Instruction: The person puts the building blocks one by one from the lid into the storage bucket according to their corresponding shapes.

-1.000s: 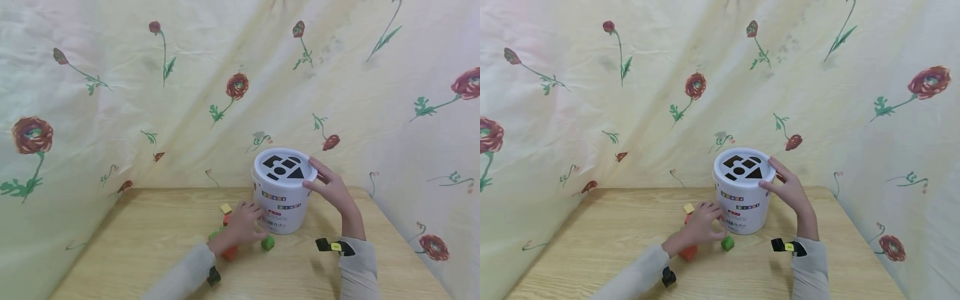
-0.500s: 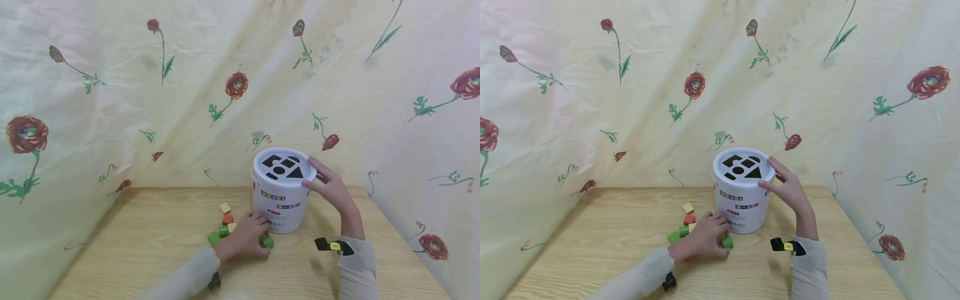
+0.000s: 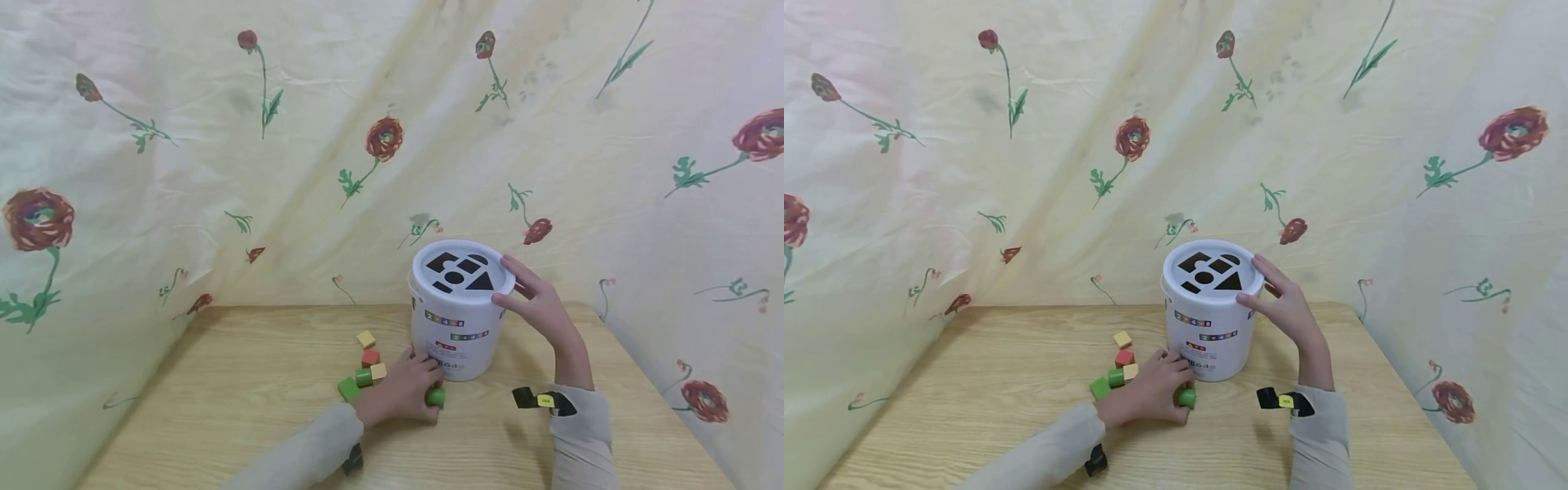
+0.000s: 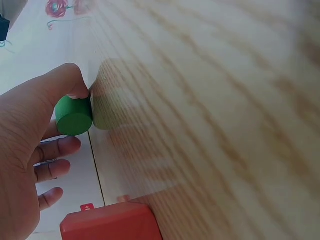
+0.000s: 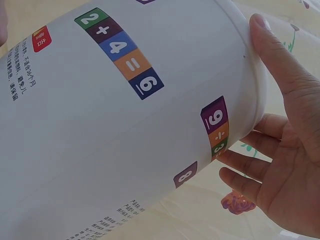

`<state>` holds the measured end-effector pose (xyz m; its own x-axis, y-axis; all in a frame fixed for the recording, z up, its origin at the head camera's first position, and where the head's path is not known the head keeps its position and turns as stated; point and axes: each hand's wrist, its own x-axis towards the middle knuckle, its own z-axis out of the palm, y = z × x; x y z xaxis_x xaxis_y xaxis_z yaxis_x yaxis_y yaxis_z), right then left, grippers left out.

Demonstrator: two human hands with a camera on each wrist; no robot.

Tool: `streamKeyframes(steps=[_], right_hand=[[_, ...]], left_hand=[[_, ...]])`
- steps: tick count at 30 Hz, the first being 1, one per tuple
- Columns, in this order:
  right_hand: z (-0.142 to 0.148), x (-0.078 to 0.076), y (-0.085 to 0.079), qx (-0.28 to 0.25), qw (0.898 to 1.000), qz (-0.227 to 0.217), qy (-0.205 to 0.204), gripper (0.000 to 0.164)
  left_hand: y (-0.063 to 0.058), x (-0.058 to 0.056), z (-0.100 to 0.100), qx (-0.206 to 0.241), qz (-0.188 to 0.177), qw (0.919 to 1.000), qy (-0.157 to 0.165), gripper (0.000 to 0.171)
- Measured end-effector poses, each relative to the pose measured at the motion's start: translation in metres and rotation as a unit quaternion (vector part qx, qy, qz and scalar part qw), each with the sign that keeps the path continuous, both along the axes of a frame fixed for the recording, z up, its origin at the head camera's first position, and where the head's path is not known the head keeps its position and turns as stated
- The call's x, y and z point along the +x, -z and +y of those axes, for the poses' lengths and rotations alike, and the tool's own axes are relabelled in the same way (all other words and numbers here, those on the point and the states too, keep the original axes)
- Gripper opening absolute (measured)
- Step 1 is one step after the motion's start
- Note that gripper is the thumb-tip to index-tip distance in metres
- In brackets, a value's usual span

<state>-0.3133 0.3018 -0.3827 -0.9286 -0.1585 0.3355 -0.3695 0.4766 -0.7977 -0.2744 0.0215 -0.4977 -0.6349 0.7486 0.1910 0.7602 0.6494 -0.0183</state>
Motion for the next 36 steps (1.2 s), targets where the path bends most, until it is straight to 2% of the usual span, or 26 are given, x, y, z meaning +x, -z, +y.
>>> streamKeyframes(steps=[10,19,22,30,36], right_hand=[[-0.001,0.000,0.000,-0.002,1.000,-0.006,0.004,0.081],[-0.001,0.000,0.000,-0.001,1.000,-0.003,0.002,0.081],[-0.001,0.000,0.000,-0.001,1.000,-0.002,0.002,0.081],[-0.001,0.000,0.000,-0.001,1.000,-0.001,0.001,0.081],[0.000,-0.001,0.001,-0.004,1.000,-0.001,-0.002,0.081]], left_hand=[[0.002,0.000,-0.001,0.027,-0.009,0.9996,0.009,0.033],[-0.010,0.000,-0.006,0.087,-0.057,0.9946,0.000,0.041],[-0.014,-0.002,-0.008,0.099,-0.052,0.9937,0.007,0.040],[-0.031,-0.005,-0.013,0.143,-0.002,0.9886,0.046,0.034],[-0.052,-0.005,-0.014,0.201,0.008,0.9777,0.061,0.036]])
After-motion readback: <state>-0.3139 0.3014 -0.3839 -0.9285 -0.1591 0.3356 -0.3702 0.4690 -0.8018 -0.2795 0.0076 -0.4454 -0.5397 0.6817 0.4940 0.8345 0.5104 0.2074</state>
